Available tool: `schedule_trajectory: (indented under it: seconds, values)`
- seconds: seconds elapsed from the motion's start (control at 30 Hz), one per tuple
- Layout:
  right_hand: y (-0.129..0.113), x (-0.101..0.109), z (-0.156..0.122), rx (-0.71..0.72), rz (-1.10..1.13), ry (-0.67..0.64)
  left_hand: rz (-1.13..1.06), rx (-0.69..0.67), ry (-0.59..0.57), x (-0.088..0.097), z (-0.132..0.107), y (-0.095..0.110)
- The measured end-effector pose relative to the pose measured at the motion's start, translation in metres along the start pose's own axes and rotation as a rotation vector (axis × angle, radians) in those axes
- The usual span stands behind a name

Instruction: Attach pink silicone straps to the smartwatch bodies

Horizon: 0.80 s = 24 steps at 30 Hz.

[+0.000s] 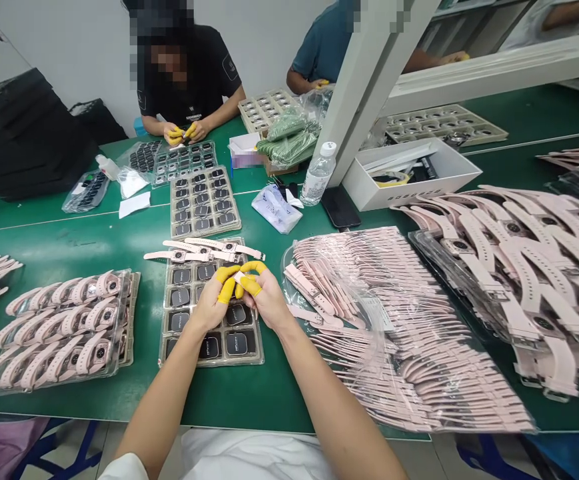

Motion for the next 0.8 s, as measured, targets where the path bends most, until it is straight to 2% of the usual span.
schedule_trajectory:
  seconds: [0.13,0.27,0.37,0.4,0.43,0.53,0.6,0.63,0.7,0.8]
  values:
    - [0.001,0.002,0.001,-0.025,-0.018,0.025,-0.160,0.126,0.156,-0.001,0.001,-0.011]
    - [0.007,-0.003,-0.002,-0.153,-0.130,-0.111,-0.202,0.116,0.275,0.002,0.003,-0.006]
    - [0.007,-0.007,-0.006,-0.274,-0.164,-0.203,-0.434,0.195,0.281,0.005,0.006,-0.006]
    - [0.006,-0.007,-0.008,-0.311,-0.171,-0.236,-0.506,0.237,0.322,0.010,0.007,-0.008]
    - [0.005,-0.007,-0.009,-0.346,-0.186,-0.267,-0.562,0.270,0.398,0.016,0.008,-0.010]
    - [0.000,-0.003,-0.012,-0.416,-0.298,-0.338,-0.660,0.294,0.742,0.043,0.010,-0.019]
    - [-0.002,0.000,-0.010,-0.379,-0.336,-0.295,-0.684,0.292,0.895,0.057,0.011,-0.023]
    - [-0.004,0.001,-0.007,-0.324,-0.320,-0.248,-0.685,0.302,0.908,0.059,0.012,-0.024]
    - [-0.008,0.003,-0.003,-0.189,-0.240,-0.153,-0.669,0.356,0.802,0.053,0.014,-0.024]
    - [-0.010,0.002,0.000,-0.054,-0.150,-0.104,-0.600,0.412,0.436,0.026,0.014,-0.020]
Point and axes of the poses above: each hand's wrist, its own z-axis towards the middle knuckle, its own x-axis out of the back of the hand, y = z × x, the point moved 3 cm from there along z, towards the middle knuckle, and after that the axes turned 1 degree about y, right-handed, at the moved point
